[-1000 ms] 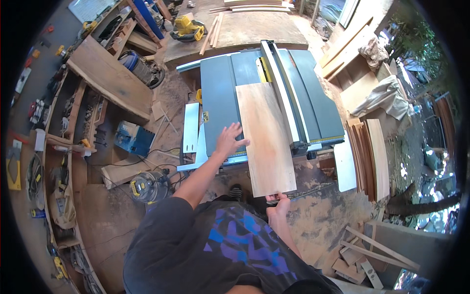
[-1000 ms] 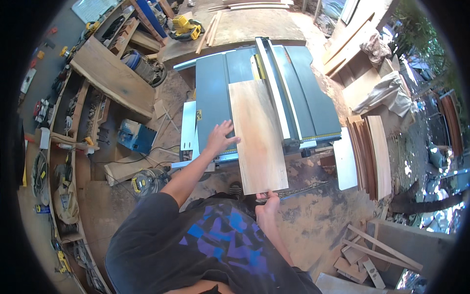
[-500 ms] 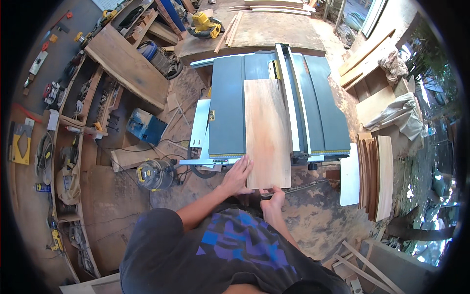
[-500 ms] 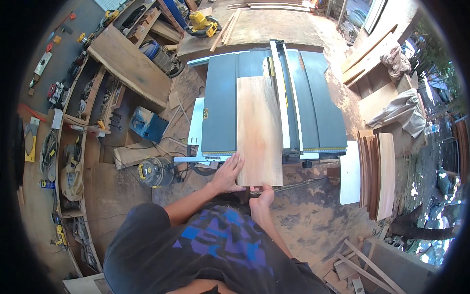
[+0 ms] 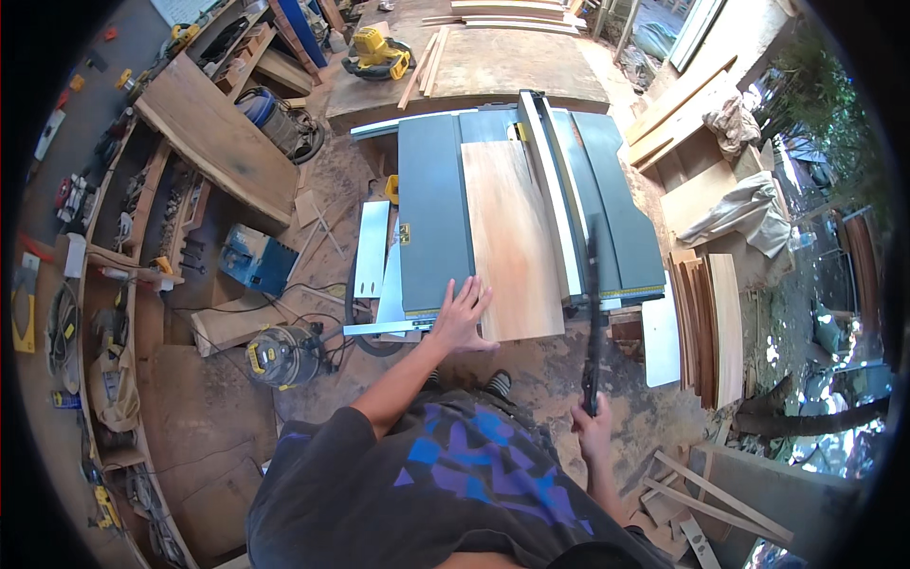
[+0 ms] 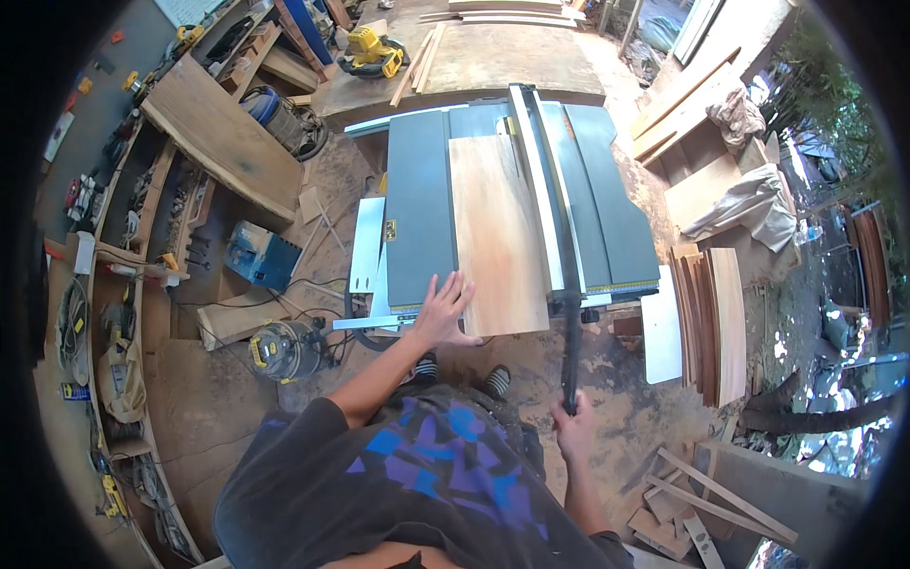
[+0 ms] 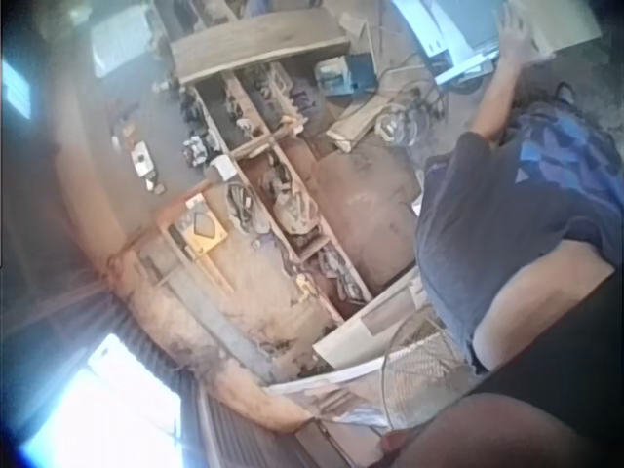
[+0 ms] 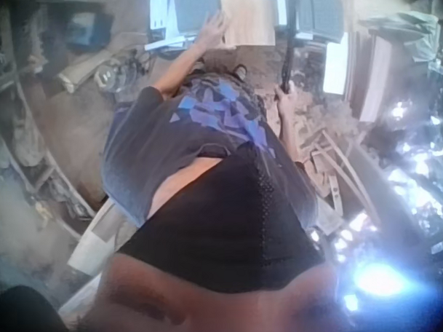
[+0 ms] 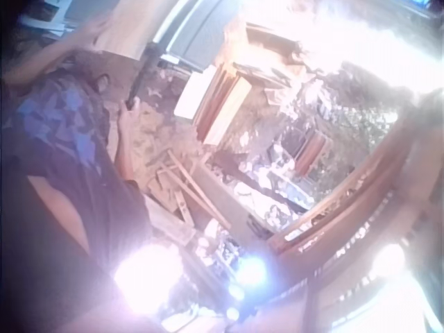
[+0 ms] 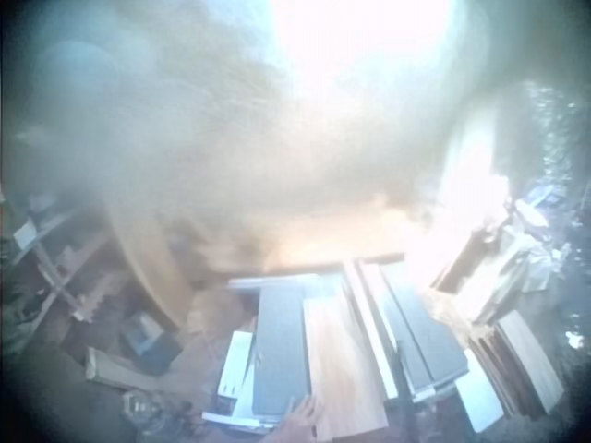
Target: Cutting wooden boards using a table saw and a push stick.
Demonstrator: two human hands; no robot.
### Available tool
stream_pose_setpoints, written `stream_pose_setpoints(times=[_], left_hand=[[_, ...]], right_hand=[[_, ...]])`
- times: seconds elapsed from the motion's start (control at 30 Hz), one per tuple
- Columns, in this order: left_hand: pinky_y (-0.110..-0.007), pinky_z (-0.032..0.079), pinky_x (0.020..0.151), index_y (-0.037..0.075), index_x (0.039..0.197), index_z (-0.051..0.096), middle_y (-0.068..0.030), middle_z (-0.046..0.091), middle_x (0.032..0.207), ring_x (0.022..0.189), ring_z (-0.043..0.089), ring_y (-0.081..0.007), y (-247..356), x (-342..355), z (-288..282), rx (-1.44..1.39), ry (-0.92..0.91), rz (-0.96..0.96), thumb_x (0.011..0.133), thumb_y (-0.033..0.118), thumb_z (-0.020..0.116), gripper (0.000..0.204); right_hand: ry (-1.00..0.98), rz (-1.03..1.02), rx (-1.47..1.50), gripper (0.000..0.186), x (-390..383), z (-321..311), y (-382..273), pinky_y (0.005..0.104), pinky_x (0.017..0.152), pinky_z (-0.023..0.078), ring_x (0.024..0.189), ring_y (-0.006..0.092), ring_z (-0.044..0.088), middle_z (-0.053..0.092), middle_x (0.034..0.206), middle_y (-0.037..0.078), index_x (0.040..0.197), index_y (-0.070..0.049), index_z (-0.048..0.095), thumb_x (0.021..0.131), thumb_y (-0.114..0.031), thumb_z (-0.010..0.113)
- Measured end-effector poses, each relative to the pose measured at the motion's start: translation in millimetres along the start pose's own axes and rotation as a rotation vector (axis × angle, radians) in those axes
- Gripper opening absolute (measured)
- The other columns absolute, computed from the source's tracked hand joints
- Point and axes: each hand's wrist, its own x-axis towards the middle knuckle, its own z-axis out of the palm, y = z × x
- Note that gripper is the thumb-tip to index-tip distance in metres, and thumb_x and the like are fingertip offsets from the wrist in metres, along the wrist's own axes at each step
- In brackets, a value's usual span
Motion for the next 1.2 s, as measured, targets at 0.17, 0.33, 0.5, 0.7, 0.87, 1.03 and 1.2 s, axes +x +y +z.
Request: stream_pose_setpoints(times=[0.17,0.33,0.5,0.7,0.87,1.03,1.2], left_hand=[[-0.073,0.018,0.122,0.002,0.159,0.043,-0.0327,0.034,0.166,0.155,0.034,-0.0473,-17.1,19.3,-1.6,-0.030,-0.014,-0.086,0.064,0.072,0.083,0.125],[-0.073,0.012,0.123,0.005,0.162,0.039,-0.0300,0.027,0.170,0.157,0.029,-0.0474,-38.8,43.6,1.6,-0.043,-0.020,-0.133,0.064,0.073,0.082,0.127],[-0.072,0.011,0.124,0.007,0.165,0.035,-0.0281,0.022,0.173,0.159,0.024,-0.0462,-56.6,63.3,2.3,-0.041,-0.052,-0.143,0.066,0.075,0.081,0.128],[-0.071,0.010,0.125,0.008,0.166,0.032,-0.0271,0.020,0.174,0.160,0.023,-0.0463,-72.6,83.9,-2.7,0.000,-0.091,-0.176,0.065,0.080,0.078,0.132],[-0.070,0.008,0.127,0.009,0.168,0.029,-0.0249,0.018,0.175,0.161,0.019,-0.0436,-77.9,105.2,-12.6,0.003,-0.175,-0.234,0.066,0.073,0.082,0.131],[-0.068,0.008,0.128,0.010,0.168,0.026,-0.0230,0.016,0.176,0.162,0.018,-0.0419,-93.8,125.1,-18.8,0.003,-0.202,-0.265,0.066,0.072,0.083,0.132],[-0.068,0.010,0.128,0.012,0.169,0.024,-0.0209,0.014,0.177,0.162,0.018,-0.0404,-112.6,146.3,-26.4,0.010,-0.226,-0.290,0.066,0.072,0.083,0.133]], right_hand=[[0.139,-0.217,-0.361,0.034,-50.9,-5.9,3.1,0.0321,0.062,0.045,0.065,0.0137,0.057,0.061,0.076,0.002,0.127,-0.008,0.063,0.093,-0.010,0.070],[0.182,-0.266,-0.690,0.058,-92.5,1.2,-24.1,0.0412,0.071,0.051,0.074,0.0346,0.065,0.067,0.088,0.018,0.155,-0.020,0.053,0.098,-0.007,0.058],[0.115,-0.121,-0.870,0.067,-98.1,17.8,-23.2,0.0485,0.077,0.053,0.087,0.0420,0.067,0.067,0.100,0.022,0.164,-0.028,0.041,0.102,-0.007,0.054],[0.180,-0.168,-0.922,0.071,-54.1,54.6,-22.0,0.0512,0.080,0.052,0.091,0.0428,0.065,0.062,0.104,0.021,0.166,-0.035,0.036,0.103,-0.007,0.051],[0.204,-0.151,-0.972,0.075,-23.3,71.7,-33.3,0.0509,0.080,0.052,0.090,0.0417,0.064,0.057,0.100,0.019,0.167,-0.038,0.032,0.102,-0.006,0.051],[0.197,-0.103,-1.006,0.081,-4.2,89.3,-55.9,0.0511,0.080,0.051,0.090,0.0409,0.063,0.057,0.101,0.017,0.167,-0.038,0.031,0.098,-0.003,0.052],[0.198,-0.075,-0.982,0.079,12.9,110.1,-81.9,0.0510,0.086,0.052,0.096,0.0417,0.064,0.059,0.106,0.018,0.167,-0.037,0.030,0.099,-0.003,0.050]])
